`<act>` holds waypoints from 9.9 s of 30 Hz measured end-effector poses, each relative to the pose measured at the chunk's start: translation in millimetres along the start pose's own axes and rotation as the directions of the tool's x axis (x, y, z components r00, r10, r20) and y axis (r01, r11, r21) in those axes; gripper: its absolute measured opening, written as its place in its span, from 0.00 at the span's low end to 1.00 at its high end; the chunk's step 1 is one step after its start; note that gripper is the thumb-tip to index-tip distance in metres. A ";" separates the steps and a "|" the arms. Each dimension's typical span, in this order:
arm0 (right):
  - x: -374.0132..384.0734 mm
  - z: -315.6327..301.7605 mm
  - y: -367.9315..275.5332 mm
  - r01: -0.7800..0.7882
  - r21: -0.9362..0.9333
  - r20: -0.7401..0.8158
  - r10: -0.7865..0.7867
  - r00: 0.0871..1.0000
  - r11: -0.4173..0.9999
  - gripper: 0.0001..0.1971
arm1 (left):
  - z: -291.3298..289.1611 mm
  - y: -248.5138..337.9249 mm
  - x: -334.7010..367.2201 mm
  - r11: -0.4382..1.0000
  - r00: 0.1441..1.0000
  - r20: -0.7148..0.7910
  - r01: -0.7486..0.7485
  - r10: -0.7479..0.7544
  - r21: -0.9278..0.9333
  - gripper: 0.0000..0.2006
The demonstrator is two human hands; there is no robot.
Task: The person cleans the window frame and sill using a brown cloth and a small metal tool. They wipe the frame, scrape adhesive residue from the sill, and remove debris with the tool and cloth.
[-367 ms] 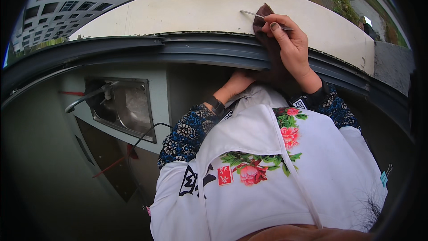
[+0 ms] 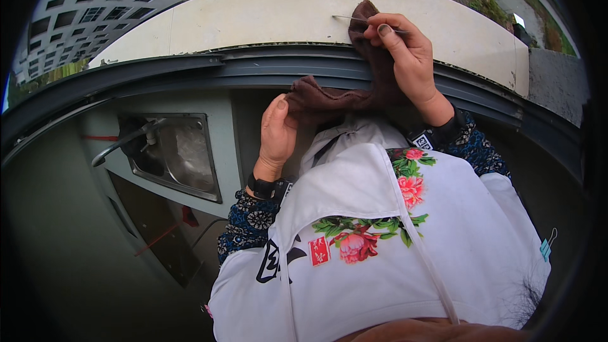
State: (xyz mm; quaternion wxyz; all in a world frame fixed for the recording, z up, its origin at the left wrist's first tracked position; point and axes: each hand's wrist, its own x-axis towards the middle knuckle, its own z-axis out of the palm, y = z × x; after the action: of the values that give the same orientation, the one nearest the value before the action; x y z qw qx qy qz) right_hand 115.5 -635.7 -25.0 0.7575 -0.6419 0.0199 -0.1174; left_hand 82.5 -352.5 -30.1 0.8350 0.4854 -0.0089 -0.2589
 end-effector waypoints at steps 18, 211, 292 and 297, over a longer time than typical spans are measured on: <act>29.0 50.4 -32.6 -0.081 -0.293 0.492 0.223 0.842 0.953 0.13 | -11.3 78.1 128.0 -0.330 0.762 0.238 -0.034 0.603 0.943 0.13; 2.0 -59.5 -117.5 0.005 -0.418 0.473 0.213 0.855 0.909 0.11 | 74.2 77.9 44.6 0.177 0.792 0.485 -0.573 0.370 0.800 0.16; -275.0 -142.4 2.9 0.013 0.074 -0.932 0.064 0.357 0.997 0.09 | 316.7 -142.8 222.8 -0.027 0.315 0.933 -0.949 -0.176 0.315 0.22; -268.5 -138.7 13.4 0.013 0.091 -0.957 0.084 0.279 0.996 0.09 | 315.4 -169.6 236.9 -0.004 0.254 0.960 -0.967 -0.116 0.255 0.26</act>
State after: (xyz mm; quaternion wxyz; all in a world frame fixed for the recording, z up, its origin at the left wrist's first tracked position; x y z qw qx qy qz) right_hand -168.4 -713.3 -94.7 0.6215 -0.4112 0.4800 -0.4629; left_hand 131.8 -778.2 -57.6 0.2600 0.6245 -0.7361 -0.0239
